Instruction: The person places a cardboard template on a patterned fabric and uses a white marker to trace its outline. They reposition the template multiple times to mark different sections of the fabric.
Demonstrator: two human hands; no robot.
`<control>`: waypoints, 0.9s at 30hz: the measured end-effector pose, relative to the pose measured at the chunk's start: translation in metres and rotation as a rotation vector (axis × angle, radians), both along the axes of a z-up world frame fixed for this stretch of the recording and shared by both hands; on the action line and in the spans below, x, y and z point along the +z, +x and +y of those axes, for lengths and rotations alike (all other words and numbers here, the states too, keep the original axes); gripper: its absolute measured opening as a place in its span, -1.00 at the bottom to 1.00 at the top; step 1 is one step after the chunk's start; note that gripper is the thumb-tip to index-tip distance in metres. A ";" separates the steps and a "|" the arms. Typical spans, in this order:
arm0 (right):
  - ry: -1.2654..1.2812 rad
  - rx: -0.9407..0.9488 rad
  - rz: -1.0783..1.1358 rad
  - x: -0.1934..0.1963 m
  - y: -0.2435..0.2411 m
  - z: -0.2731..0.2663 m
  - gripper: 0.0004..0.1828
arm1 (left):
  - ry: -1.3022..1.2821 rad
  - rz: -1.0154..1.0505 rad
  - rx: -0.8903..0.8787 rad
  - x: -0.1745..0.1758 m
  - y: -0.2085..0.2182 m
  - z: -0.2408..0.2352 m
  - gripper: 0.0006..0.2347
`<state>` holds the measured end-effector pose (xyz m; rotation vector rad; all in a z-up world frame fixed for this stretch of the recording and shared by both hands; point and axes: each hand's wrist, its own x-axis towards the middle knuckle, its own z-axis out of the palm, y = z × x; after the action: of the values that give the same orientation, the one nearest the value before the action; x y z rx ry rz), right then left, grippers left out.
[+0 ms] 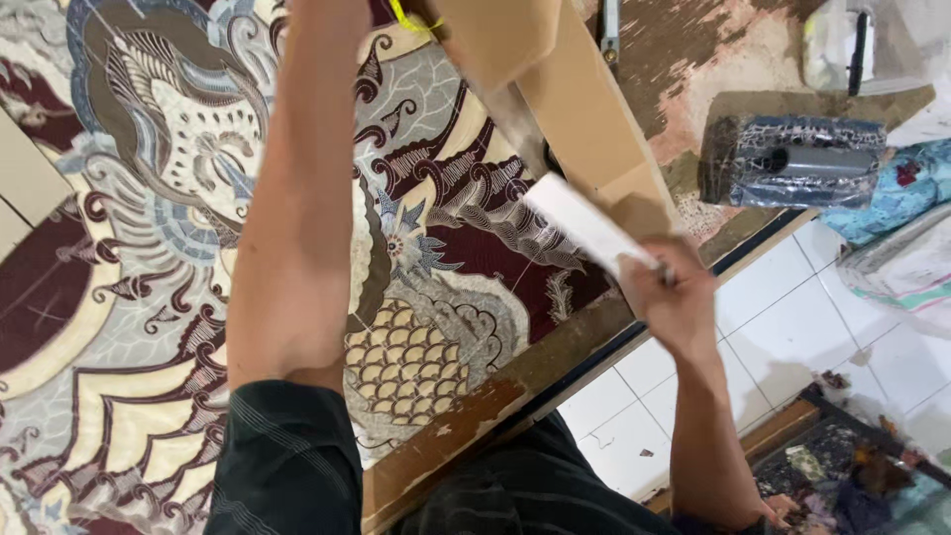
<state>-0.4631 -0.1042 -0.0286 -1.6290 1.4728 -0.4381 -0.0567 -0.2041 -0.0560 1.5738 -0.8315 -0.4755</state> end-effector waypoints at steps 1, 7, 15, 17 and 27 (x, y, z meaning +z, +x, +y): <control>-0.137 -0.024 0.014 -0.001 -0.005 -0.007 -0.84 | 0.010 -0.148 0.025 -0.009 -0.005 0.002 -0.71; -0.521 0.215 0.353 -0.041 -0.023 -0.052 -0.80 | -0.012 -0.465 -0.006 -0.041 -0.054 0.067 -0.70; -0.410 0.300 0.319 -0.047 -0.021 -0.128 -0.66 | 0.352 -0.520 -0.068 -0.020 -0.085 0.120 -0.58; -0.436 0.338 0.205 -0.055 0.011 -0.175 -0.68 | 0.264 -0.507 0.007 -0.013 -0.093 0.148 -0.62; 0.022 0.294 -0.242 -0.027 0.174 -0.127 -0.65 | 0.213 -0.390 0.243 0.023 -0.053 0.356 -0.72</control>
<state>-0.2887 -0.2312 -0.0558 -1.6778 1.0372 -0.4332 -0.1100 0.1516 -0.0330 1.9736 -0.8856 -0.0804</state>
